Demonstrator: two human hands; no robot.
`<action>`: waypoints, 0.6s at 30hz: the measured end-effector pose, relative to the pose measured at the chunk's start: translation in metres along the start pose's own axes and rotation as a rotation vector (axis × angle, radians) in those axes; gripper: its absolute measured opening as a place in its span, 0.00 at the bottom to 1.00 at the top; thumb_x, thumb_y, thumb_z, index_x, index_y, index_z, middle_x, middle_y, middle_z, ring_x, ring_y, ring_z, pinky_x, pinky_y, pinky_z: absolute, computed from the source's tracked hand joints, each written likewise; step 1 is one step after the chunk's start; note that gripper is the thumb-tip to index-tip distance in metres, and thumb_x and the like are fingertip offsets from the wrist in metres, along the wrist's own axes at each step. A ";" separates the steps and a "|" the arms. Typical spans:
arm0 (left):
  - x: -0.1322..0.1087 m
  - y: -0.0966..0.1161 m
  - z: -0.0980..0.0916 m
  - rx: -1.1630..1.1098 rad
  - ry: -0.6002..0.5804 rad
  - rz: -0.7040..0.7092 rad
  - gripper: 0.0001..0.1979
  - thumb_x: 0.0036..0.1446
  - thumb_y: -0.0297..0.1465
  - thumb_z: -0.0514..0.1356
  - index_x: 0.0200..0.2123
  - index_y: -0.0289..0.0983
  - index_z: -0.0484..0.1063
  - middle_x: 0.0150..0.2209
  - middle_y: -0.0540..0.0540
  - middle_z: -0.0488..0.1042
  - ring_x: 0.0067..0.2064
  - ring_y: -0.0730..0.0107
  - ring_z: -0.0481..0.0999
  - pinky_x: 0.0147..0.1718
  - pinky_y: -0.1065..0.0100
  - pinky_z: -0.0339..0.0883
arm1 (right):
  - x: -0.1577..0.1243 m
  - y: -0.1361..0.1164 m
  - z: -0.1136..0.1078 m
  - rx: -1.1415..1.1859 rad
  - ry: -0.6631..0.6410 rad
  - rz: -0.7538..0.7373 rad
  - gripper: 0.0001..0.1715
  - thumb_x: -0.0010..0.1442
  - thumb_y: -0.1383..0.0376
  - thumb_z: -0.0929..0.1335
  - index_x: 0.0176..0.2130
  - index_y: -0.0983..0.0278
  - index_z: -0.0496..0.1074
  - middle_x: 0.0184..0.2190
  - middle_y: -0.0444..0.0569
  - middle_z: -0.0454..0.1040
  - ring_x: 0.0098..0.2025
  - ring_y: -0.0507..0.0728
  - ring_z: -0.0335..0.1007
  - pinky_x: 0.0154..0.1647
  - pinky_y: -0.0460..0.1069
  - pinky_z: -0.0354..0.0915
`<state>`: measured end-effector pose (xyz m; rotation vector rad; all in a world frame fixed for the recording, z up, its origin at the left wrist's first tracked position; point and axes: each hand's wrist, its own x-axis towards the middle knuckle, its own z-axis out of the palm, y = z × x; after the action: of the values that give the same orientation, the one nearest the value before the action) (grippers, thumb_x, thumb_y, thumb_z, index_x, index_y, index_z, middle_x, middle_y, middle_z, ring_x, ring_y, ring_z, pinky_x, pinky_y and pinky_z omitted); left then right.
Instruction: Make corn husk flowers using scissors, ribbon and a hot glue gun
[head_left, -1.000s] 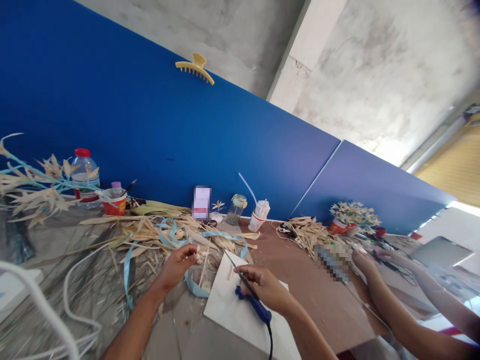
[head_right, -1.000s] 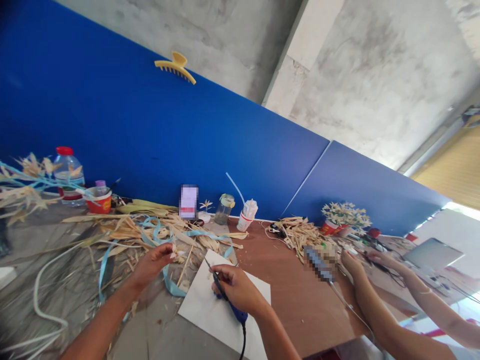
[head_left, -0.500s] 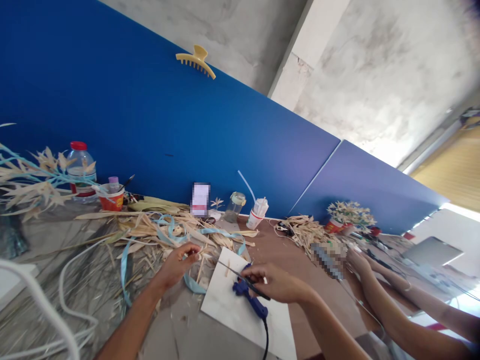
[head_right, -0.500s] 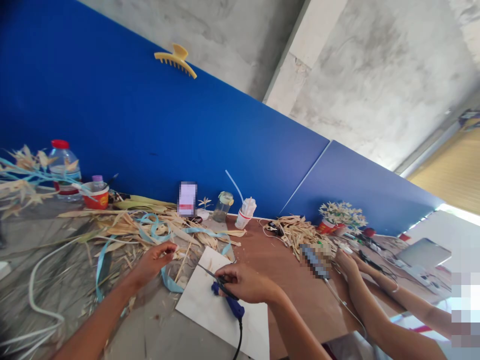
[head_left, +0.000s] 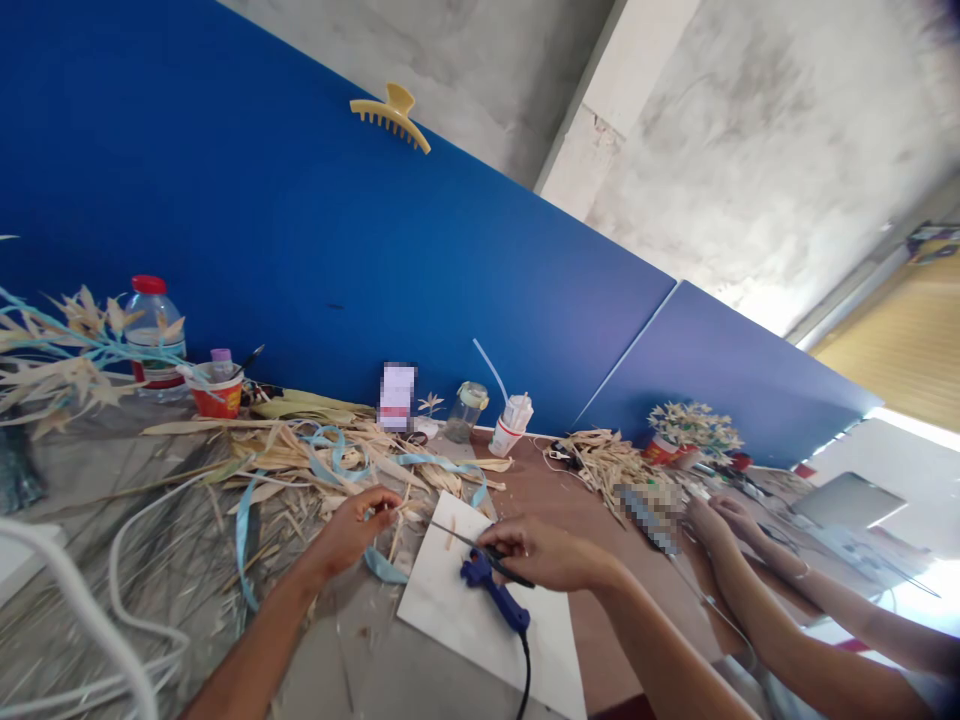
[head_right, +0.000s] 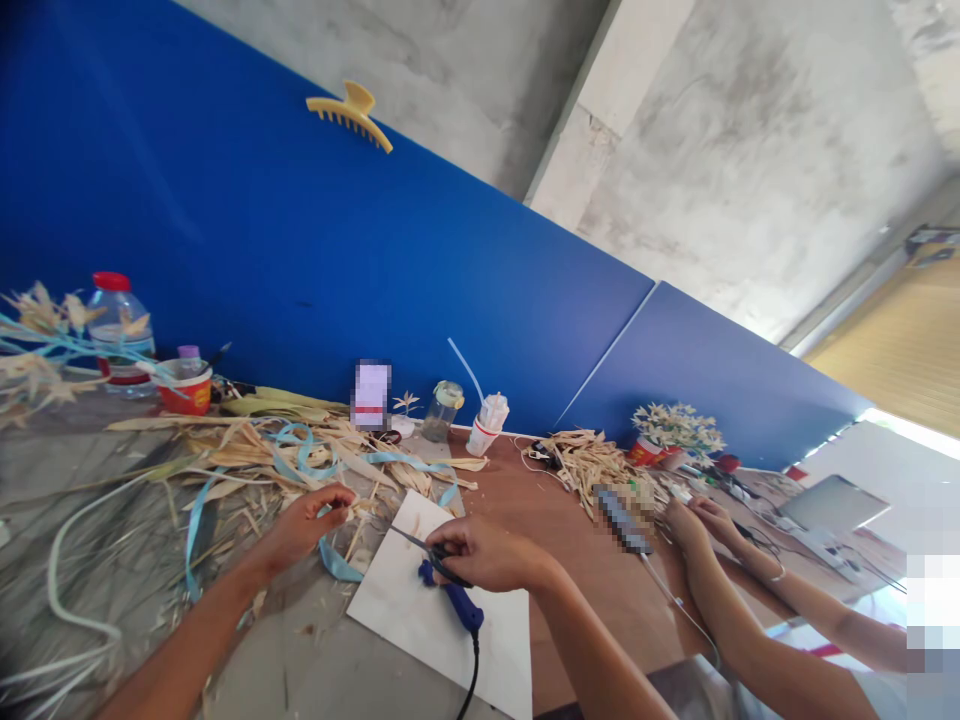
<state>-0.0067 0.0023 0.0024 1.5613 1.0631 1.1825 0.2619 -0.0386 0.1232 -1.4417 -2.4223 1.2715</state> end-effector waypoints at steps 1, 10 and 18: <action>0.000 0.000 0.000 -0.002 -0.003 -0.002 0.08 0.49 0.34 0.60 0.32 0.38 0.75 0.32 0.47 0.74 0.37 0.62 0.69 0.40 0.66 0.62 | 0.000 0.000 0.000 0.002 -0.001 0.000 0.17 0.50 0.71 0.62 0.38 0.64 0.76 0.27 0.43 0.75 0.23 0.48 0.59 0.22 0.41 0.53; 0.000 0.001 0.001 -0.023 -0.008 -0.001 0.09 0.49 0.35 0.60 0.30 0.36 0.75 0.30 0.47 0.73 0.35 0.63 0.68 0.39 0.66 0.62 | 0.003 0.001 0.001 -0.013 -0.013 -0.016 0.17 0.50 0.73 0.62 0.36 0.65 0.75 0.25 0.42 0.74 0.21 0.47 0.56 0.21 0.41 0.51; 0.001 -0.005 0.000 -0.074 0.028 -0.019 0.09 0.48 0.35 0.60 0.31 0.37 0.75 0.30 0.48 0.73 0.37 0.63 0.69 0.41 0.65 0.62 | -0.001 0.006 0.006 -0.012 0.055 0.006 0.18 0.52 0.71 0.63 0.42 0.66 0.76 0.27 0.44 0.75 0.24 0.48 0.60 0.23 0.41 0.54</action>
<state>-0.0073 0.0050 -0.0023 1.4783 1.0386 1.2201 0.2640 -0.0414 0.1152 -1.4685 -2.3959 1.2037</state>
